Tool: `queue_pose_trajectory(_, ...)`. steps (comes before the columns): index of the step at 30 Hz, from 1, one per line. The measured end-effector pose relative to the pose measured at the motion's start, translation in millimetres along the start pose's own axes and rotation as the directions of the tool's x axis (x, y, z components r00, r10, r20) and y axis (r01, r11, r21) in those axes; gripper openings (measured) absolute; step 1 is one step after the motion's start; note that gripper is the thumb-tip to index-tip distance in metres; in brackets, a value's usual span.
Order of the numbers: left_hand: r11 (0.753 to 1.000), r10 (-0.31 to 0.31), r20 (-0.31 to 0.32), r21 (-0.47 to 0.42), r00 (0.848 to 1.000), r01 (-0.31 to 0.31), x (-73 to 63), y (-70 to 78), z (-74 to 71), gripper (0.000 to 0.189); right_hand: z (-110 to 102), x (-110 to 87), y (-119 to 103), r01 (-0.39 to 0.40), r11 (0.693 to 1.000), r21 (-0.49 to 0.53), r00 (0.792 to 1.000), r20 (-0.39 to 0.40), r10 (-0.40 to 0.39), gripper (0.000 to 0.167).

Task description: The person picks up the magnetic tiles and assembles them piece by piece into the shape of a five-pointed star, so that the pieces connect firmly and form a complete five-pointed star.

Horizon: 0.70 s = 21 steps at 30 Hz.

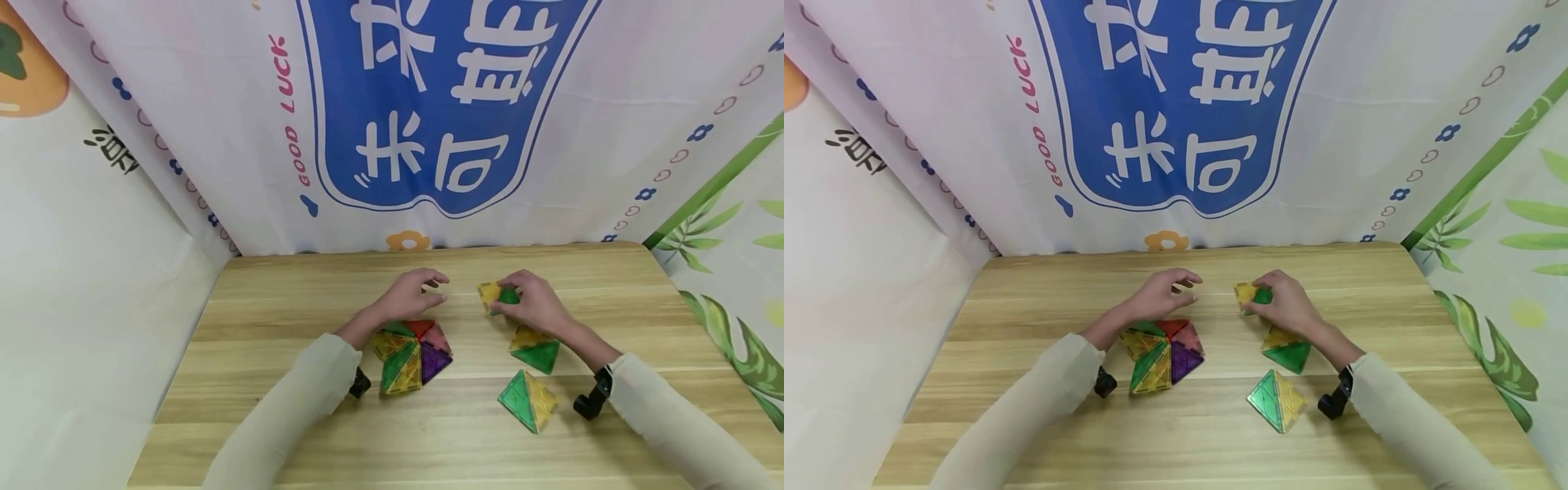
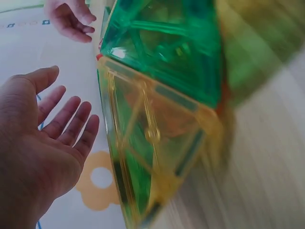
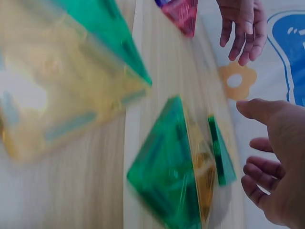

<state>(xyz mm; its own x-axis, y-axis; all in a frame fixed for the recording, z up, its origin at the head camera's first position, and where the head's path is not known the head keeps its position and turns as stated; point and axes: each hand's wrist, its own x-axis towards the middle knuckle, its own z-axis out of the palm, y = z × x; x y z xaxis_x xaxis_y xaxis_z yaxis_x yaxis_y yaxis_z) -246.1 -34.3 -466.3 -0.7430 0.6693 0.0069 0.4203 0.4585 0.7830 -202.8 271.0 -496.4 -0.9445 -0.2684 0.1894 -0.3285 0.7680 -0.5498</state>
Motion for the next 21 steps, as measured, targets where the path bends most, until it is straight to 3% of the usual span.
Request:
queue_pose_trajectory(5, 0.994, -0.061, 0.004, -0.086, 0.998, 0.061, 15.4, 0.8, 8.7, 0.045, -4, -1.9, 11, -0.099, 0.994, -0.054, 0.995, -0.018, 0.099, 0.059)
queue_pose_trajectory(9, 0.978, -0.132, 0.013, -0.164, 0.991, 0.133, 25.7, 0.9, 16.0, 0.048, 0, -1.1, 17, -0.126, 0.990, -0.058, 0.992, 0.000, 0.126, 0.062)
queue_pose_trajectory(14, 0.953, -0.202, 0.057, -0.220, 0.978, 0.210, 33.4, 2.3, 21.4, 0.051, 7, 1.3, 14, -0.106, 0.994, -0.022, 0.994, 0.016, 0.106, 0.059)
queue_pose_trajectory(21, 0.934, -0.255, 0.120, -0.228, 0.959, 0.277, 33.4, 3.7, 20.3, 0.052, 19, 10.2, 4, -0.065, 0.998, 0.010, 0.998, 0.017, 0.065, 0.059)
